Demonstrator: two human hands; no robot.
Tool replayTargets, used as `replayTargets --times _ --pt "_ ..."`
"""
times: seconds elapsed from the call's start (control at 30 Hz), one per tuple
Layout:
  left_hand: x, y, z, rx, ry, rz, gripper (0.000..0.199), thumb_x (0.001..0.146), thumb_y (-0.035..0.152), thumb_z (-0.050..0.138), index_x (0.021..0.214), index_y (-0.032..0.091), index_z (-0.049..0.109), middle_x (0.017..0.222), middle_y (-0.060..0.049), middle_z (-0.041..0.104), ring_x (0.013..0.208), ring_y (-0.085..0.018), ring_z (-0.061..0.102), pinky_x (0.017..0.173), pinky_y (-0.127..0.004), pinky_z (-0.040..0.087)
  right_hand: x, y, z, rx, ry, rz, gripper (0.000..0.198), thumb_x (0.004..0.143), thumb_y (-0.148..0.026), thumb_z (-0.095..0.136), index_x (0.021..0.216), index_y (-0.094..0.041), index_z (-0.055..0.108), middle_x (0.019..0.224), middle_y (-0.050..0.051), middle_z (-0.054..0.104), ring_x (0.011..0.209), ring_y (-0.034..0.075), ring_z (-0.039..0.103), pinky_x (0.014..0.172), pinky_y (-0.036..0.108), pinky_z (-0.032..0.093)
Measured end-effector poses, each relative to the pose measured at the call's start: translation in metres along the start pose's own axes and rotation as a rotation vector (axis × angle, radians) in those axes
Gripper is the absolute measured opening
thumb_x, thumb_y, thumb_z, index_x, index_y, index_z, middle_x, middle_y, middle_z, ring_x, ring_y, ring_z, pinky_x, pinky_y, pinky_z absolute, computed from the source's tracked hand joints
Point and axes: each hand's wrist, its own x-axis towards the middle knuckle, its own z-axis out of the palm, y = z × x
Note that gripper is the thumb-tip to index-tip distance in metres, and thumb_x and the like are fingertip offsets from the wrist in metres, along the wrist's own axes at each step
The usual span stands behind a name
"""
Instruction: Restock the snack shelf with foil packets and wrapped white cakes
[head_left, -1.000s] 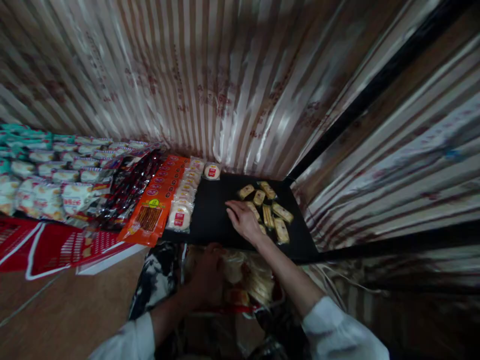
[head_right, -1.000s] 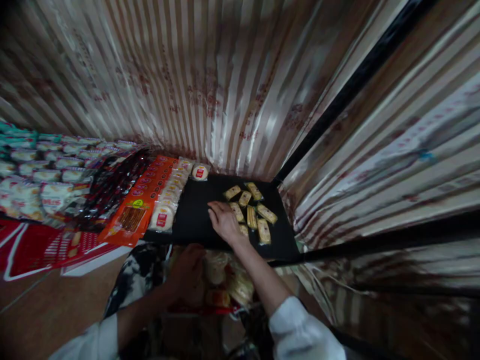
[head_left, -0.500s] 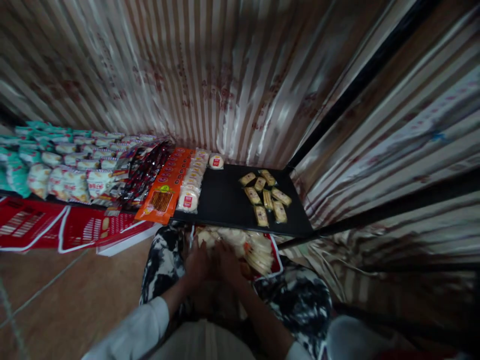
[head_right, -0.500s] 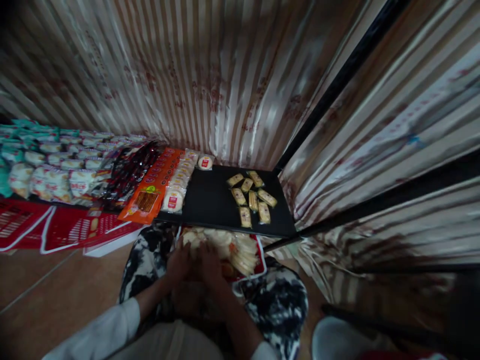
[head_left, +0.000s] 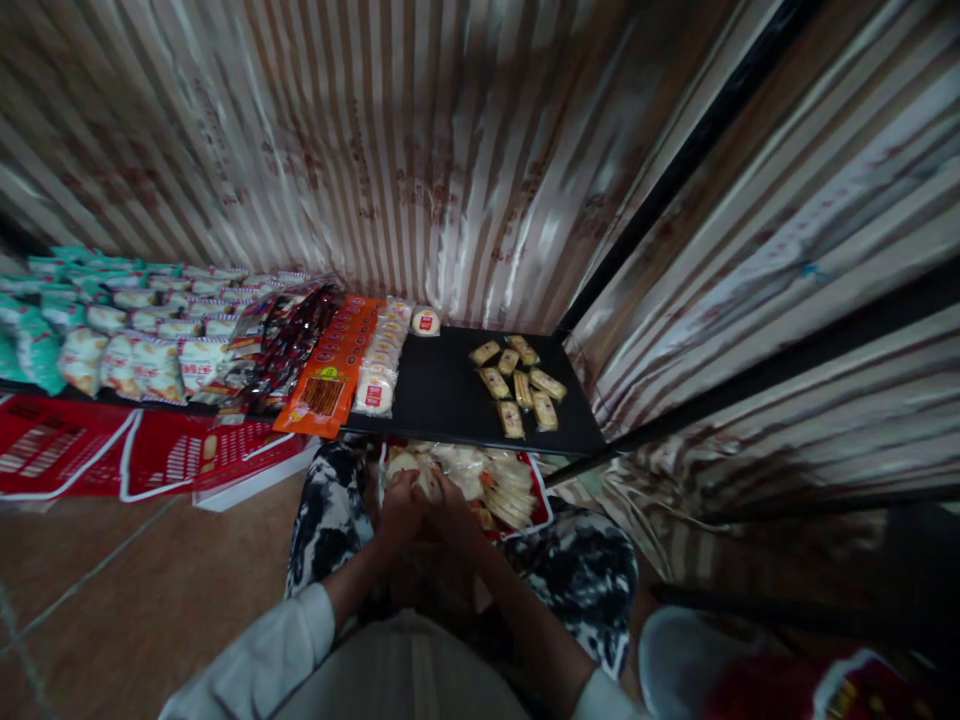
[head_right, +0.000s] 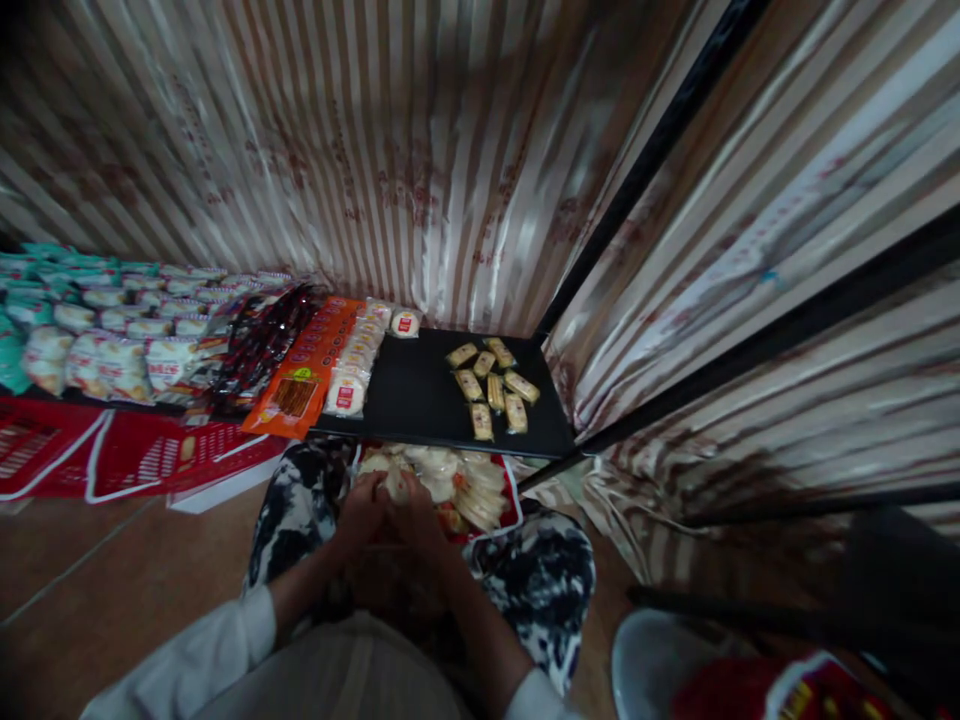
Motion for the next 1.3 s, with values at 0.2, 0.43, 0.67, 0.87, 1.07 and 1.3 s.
replayTargets --times 0.2,0.43,0.67,0.87,1.07,1.3 --pt "0.019 0.015 -0.017 -0.188 0.007 0.046 0.032 0.084 0.018 0.041 0.109 0.019 0.062 0.112 -0.004 0.065 0.103 -0.016 0.060 0.093 -0.030 0.047 0.011 -0.024 -0.034 0.217 -0.037 0.062 0.041 0.080 -0.035 0.050 0.117 -0.018 0.054 0.108 0.010 0.065 0.098 0.023 0.062 0.088 0.039 0.049" --pt "0.033 0.016 -0.028 -0.264 0.139 -0.048 0.037 0.076 0.013 0.052 0.113 0.013 0.059 0.118 -0.012 0.059 0.105 -0.019 0.058 0.096 -0.033 0.044 0.030 -0.040 -0.058 0.717 0.003 0.325 0.039 0.073 -0.044 0.060 0.102 -0.018 0.059 0.097 0.008 0.070 0.086 0.022 0.067 0.079 0.036 0.054" --pt "0.049 0.017 -0.011 -0.988 -0.002 -0.324 0.018 0.064 0.018 0.069 0.080 0.014 0.062 0.063 -0.001 0.065 0.056 -0.012 0.059 0.055 -0.022 0.047 0.044 -0.049 -0.063 1.044 0.177 0.439 0.041 0.059 -0.040 0.077 0.091 -0.021 0.061 0.088 0.002 0.071 0.075 0.018 0.068 0.066 0.029 0.056" --pt "0.060 0.026 -0.007 -1.143 0.027 -0.354 0.024 0.060 0.025 0.075 0.072 0.015 0.057 0.057 0.001 0.062 0.050 -0.010 0.057 0.048 -0.019 0.042 0.061 -0.055 -0.061 1.190 0.270 0.475 0.037 0.055 -0.031 0.082 0.085 -0.021 0.062 0.081 0.000 0.072 0.072 0.015 0.068 0.067 0.024 0.055" --pt "0.076 0.031 0.001 -1.260 0.126 -0.394 0.033 0.058 0.028 0.078 0.076 0.015 0.054 0.059 0.002 0.061 0.050 -0.009 0.057 0.051 -0.021 0.044 0.077 -0.063 -0.055 1.281 0.273 0.452 0.031 0.055 -0.027 0.082 0.079 -0.020 0.063 0.076 0.000 0.071 0.066 0.013 0.065 0.064 0.022 0.055" --pt "0.092 0.045 -0.010 -1.322 0.142 -0.416 0.024 0.068 0.021 0.074 0.080 0.014 0.054 0.068 -0.002 0.065 0.056 -0.010 0.061 0.053 -0.020 0.048 0.106 -0.067 -0.058 1.136 0.279 0.415 0.039 0.054 -0.033 0.080 0.086 -0.020 0.064 0.077 0.000 0.070 0.062 0.011 0.062 0.056 0.021 0.049"
